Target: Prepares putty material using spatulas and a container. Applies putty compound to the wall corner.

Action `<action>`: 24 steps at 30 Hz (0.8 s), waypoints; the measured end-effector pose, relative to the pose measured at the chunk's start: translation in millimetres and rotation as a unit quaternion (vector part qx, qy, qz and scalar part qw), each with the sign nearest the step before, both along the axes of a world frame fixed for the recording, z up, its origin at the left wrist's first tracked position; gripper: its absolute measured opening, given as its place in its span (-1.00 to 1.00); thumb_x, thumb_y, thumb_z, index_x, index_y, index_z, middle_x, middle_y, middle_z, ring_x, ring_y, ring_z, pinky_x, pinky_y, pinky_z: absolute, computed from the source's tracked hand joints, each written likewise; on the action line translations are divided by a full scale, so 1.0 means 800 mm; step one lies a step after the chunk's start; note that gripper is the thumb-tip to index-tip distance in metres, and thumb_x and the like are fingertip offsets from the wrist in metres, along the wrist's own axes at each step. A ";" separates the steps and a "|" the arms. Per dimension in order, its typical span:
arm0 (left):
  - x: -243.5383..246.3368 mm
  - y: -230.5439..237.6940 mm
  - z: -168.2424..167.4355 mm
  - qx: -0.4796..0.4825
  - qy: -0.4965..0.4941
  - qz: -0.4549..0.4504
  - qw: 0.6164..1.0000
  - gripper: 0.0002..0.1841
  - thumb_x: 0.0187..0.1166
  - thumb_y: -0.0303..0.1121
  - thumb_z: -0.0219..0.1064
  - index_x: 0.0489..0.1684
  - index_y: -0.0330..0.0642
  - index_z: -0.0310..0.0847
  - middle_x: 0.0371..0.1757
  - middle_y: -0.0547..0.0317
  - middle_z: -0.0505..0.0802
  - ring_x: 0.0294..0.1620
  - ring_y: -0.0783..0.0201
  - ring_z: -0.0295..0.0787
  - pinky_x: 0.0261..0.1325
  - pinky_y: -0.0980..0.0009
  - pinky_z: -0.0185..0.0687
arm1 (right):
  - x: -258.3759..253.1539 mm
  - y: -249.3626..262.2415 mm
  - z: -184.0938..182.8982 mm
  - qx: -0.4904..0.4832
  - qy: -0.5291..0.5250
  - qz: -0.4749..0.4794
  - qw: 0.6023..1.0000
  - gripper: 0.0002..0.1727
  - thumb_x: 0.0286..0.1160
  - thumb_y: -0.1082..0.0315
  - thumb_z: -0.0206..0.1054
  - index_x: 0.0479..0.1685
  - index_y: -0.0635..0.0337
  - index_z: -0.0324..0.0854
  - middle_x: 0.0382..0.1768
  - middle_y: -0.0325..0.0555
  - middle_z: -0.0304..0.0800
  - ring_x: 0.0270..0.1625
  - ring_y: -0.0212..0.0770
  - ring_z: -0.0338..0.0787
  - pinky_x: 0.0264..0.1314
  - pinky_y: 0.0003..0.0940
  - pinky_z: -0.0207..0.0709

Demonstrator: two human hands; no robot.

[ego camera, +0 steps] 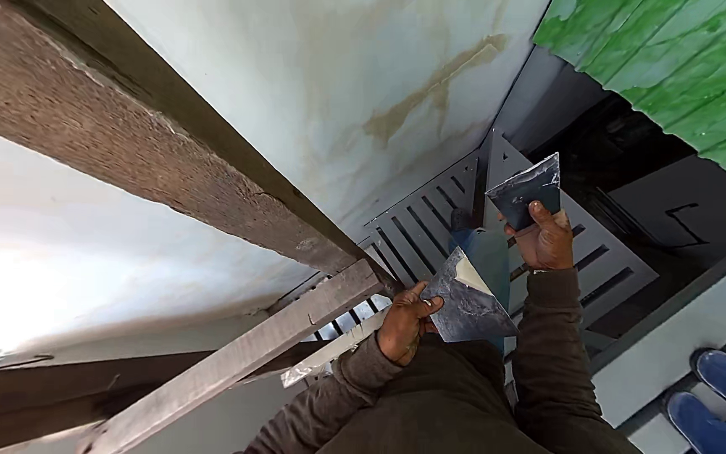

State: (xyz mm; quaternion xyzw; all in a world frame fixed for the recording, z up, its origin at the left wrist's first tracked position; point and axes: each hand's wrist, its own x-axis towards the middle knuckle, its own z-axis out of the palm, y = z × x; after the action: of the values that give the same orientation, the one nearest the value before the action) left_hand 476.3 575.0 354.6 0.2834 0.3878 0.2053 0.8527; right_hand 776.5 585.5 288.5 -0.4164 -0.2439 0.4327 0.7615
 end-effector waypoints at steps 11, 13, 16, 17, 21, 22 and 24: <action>0.024 -0.006 -0.025 -0.046 0.053 -0.028 0.997 -0.65 0.72 -0.51 0.11 0.44 -0.30 0.45 -0.13 0.02 0.87 -0.33 0.25 0.85 -0.29 0.34 0.82 | 0.025 -0.034 -0.117 0.020 0.164 -0.027 0.986 -0.67 0.77 -0.06 0.13 0.14 -0.09 0.60 -0.22 -0.31 0.78 -0.26 -0.34 0.77 -0.11 -0.35 0.72; 0.029 -0.010 -0.018 -0.041 0.035 -0.038 0.998 -0.66 0.73 -0.49 0.11 0.44 -0.25 0.46 -0.14 0.08 0.86 -0.34 0.29 0.83 -0.29 0.35 0.80 | 0.032 -0.026 -0.111 0.063 0.184 0.007 0.981 -0.60 0.84 -0.06 -0.04 0.01 -0.11 0.68 -0.37 -0.41 0.75 -0.37 -0.40 0.72 -0.21 -0.42 0.68; 0.031 -0.013 0.002 -0.025 0.005 -0.023 0.999 -0.67 0.75 -0.48 0.10 0.44 -0.24 0.45 -0.14 0.13 0.84 -0.34 0.32 0.80 -0.28 0.35 0.78 | 0.041 -0.003 -0.078 0.089 0.153 0.024 0.984 -0.55 0.89 -0.01 -0.17 0.02 -0.10 0.67 -0.47 -0.47 0.72 -0.46 -0.47 0.67 -0.30 -0.52 0.64; 0.029 -0.014 0.008 -0.017 -0.005 -0.011 1.000 -0.67 0.75 -0.49 0.11 0.43 -0.25 0.46 -0.15 0.13 0.84 -0.34 0.33 0.81 -0.28 0.35 0.79 | 0.041 0.005 -0.062 0.078 0.142 0.020 0.987 -0.55 0.89 0.00 -0.16 -0.02 -0.09 0.66 -0.46 -0.45 0.72 -0.44 -0.47 0.69 -0.26 -0.53 0.65; 0.012 -0.019 0.016 0.011 -0.032 0.052 0.998 -0.64 0.73 -0.50 0.13 0.46 -0.26 0.44 -0.11 0.10 0.83 -0.29 0.31 0.82 -0.21 0.31 0.81 | 0.031 0.040 -0.014 0.068 0.144 0.031 0.987 -0.63 0.89 0.10 -0.13 0.08 0.07 0.54 -0.23 -0.23 0.86 -0.17 -0.31 0.88 0.11 -0.34 0.76; 0.008 -0.020 0.018 0.019 -0.031 0.067 0.997 -0.64 0.72 -0.50 0.14 0.46 -0.26 0.44 -0.11 0.10 0.83 -0.30 0.31 0.81 -0.23 0.32 0.80 | 0.028 0.049 -0.009 0.075 0.153 0.041 0.985 -0.64 0.90 0.11 -0.15 0.12 0.08 0.51 -0.18 -0.20 0.85 -0.11 -0.27 0.89 0.17 -0.29 0.76; -0.001 -0.024 0.021 0.033 -0.029 0.088 0.995 -0.62 0.72 -0.49 0.15 0.49 -0.26 0.44 -0.11 0.11 0.82 -0.33 0.33 0.78 -0.27 0.34 0.77 | 0.021 0.067 -0.001 0.080 0.165 0.053 0.982 -0.59 0.92 0.10 -0.20 0.06 0.09 0.55 -0.23 -0.19 0.87 -0.15 -0.26 0.90 0.08 -0.30 0.78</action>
State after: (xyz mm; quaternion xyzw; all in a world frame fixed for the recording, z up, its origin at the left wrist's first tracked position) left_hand 475.3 555.6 371.2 0.2703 0.3790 0.3001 0.8326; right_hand 793.0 638.7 288.0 -0.2639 -0.1706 0.5143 0.7980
